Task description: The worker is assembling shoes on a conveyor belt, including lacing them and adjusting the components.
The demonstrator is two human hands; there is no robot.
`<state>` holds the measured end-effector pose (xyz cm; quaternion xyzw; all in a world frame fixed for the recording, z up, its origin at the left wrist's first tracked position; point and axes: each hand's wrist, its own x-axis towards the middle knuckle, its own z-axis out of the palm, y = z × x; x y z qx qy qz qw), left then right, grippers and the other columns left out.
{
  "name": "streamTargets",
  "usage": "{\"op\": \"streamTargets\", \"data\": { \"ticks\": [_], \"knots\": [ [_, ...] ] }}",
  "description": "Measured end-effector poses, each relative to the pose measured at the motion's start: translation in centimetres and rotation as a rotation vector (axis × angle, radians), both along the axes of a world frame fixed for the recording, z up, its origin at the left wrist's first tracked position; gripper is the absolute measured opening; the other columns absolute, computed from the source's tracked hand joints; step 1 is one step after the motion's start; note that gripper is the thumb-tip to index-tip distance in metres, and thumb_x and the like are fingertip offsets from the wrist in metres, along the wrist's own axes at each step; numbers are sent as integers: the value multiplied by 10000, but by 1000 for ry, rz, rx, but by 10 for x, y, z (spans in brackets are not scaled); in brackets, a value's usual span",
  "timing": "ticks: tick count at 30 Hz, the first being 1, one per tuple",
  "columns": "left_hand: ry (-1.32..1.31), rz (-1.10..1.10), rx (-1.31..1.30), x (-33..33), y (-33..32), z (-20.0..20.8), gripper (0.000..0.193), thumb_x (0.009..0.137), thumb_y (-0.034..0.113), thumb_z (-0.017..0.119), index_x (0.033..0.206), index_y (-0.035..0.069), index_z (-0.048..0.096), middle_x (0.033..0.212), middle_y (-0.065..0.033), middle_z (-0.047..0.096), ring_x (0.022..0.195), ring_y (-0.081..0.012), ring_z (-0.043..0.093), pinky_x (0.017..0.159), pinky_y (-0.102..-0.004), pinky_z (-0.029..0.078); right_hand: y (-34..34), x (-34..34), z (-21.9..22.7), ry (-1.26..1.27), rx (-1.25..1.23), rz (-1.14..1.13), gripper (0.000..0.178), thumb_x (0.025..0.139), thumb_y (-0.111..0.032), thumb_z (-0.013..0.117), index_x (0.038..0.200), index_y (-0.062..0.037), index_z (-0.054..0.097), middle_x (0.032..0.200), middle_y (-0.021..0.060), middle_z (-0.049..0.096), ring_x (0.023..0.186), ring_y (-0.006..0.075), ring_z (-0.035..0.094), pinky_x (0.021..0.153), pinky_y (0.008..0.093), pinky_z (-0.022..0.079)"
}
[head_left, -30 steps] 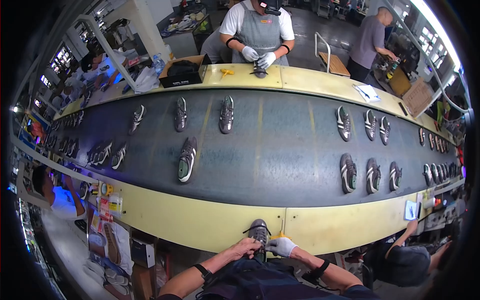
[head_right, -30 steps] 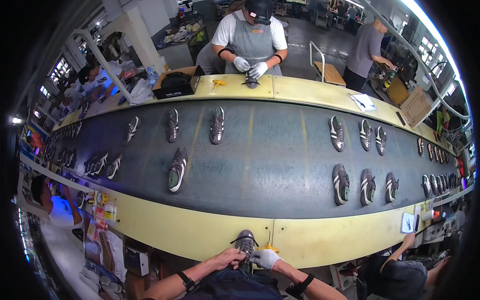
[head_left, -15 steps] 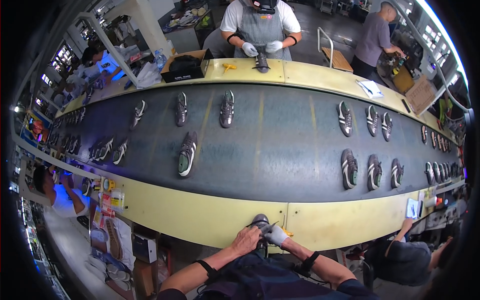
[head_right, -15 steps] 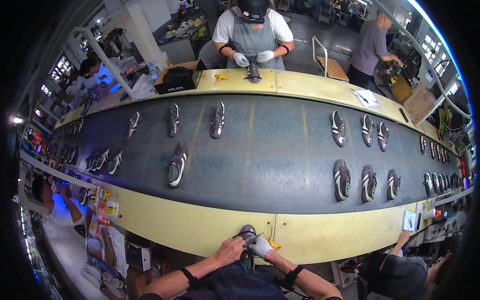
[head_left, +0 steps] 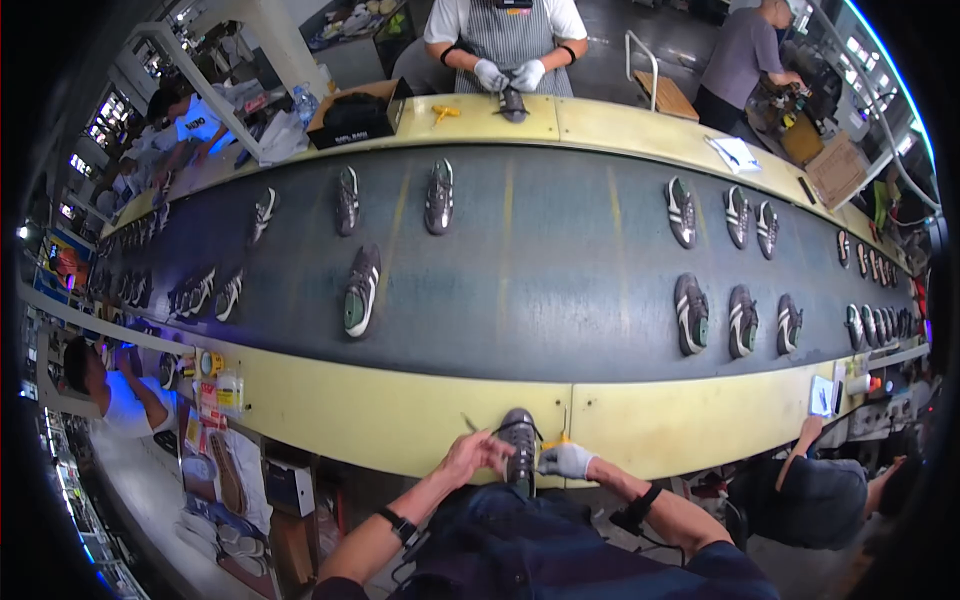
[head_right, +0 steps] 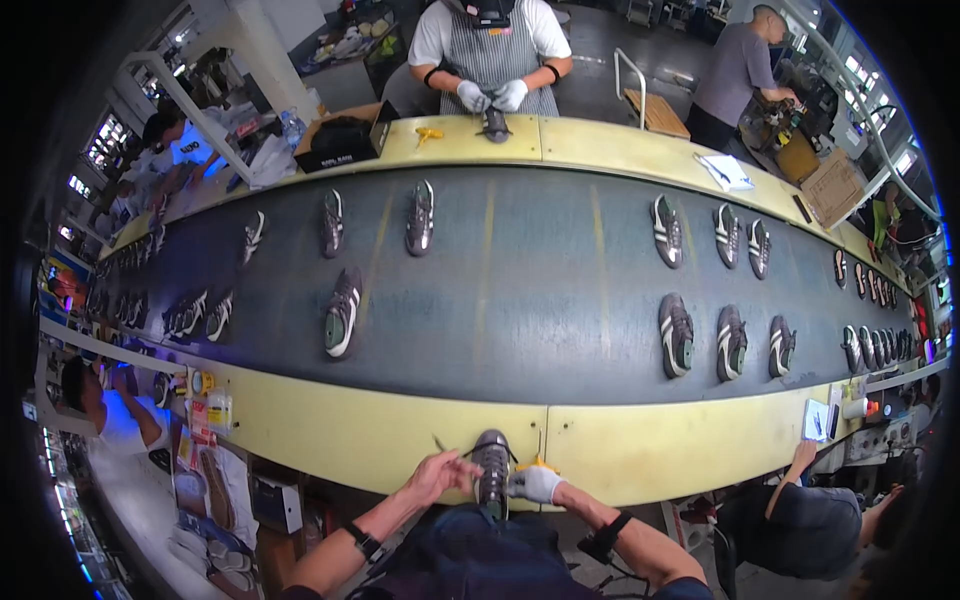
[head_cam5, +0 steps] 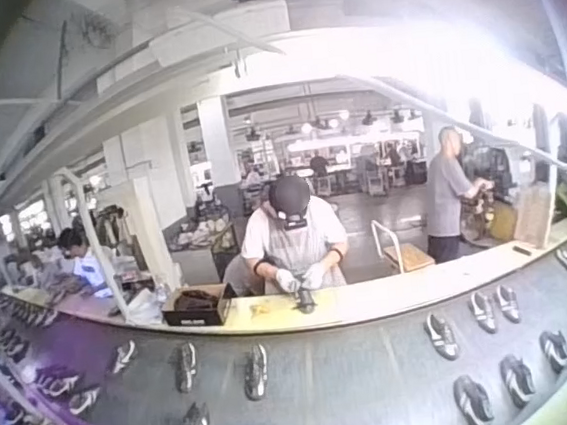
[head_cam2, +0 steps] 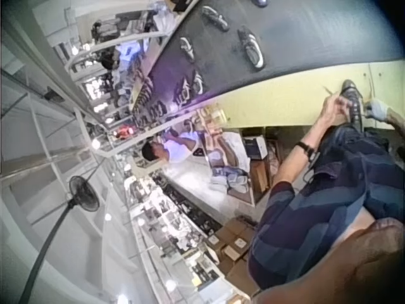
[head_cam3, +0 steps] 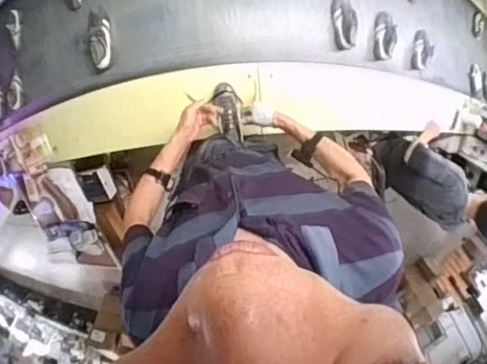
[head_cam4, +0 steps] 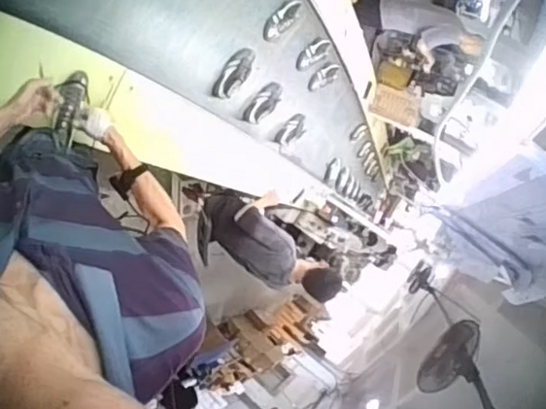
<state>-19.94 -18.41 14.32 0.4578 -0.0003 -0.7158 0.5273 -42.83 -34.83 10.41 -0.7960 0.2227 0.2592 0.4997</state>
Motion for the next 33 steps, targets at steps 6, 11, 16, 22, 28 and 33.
{"op": "streamTargets", "data": {
  "ticks": [6, 11, 16, 22, 28, 33],
  "knots": [
    [-1360, -1035, -321, -31, -9, 15, 257, 889, 266, 565, 847, 47, 692, 785, -225, 678, 735, -399, 682, 668, -486, 547, -9, -19, -2, -14, 90, -85, 247, 869, -324, 662, 949, -101, 734, 836, 91, 717, 753, 230, 667, 714, 369, 526],
    [-1517, -989, -290, -30, 12, 9, 315, 870, 268, 581, 678, 33, 664, 692, -205, 659, 696, -395, 680, 650, -520, 527, -5, -14, 40, 249, 345, -223, 245, 910, -338, 667, 923, -99, 714, 685, 13, 605, 598, 123, 565, 571, 295, 471],
    [-1173, -458, 161, -45, 10, -18, 328, 840, 301, 654, 723, 1, 713, 705, -173, 677, 572, -317, 670, 553, -460, 522, 5, -14, 40, 136, 781, -533, 254, 977, -323, 629, 932, -76, 670, 605, -52, 441, 502, 73, 400, 460, 258, 317],
    [-696, -471, 202, -45, 7, -25, 354, 835, 359, 713, 857, 6, 696, 674, -118, 645, 619, -247, 629, 640, -387, 511, 10, -8, 48, 123, 1150, -906, 231, 1015, -247, 565, 1001, -26, 629, 597, -50, 373, 496, 82, 346, 471, 256, 313],
    [-1112, -462, -162, -58, 7, -32, 405, 867, 398, 692, 926, -3, 676, 716, -103, 650, 562, -194, 603, 582, -348, 495, 18, -3, 29, -3, 1161, -958, 278, 1017, -225, 552, 1178, -10, 623, 669, -29, 473, 538, 93, 401, 501, 256, 345],
    [-725, -614, 105, -55, -5, -20, 357, 888, 353, 690, 938, 0, 664, 699, -71, 623, 573, -144, 581, 564, -313, 467, 25, 0, 23, -52, 854, -634, 293, 974, -129, 573, 1229, 10, 613, 763, 42, 621, 546, 119, 532, 509, 250, 429]
  ]
}}
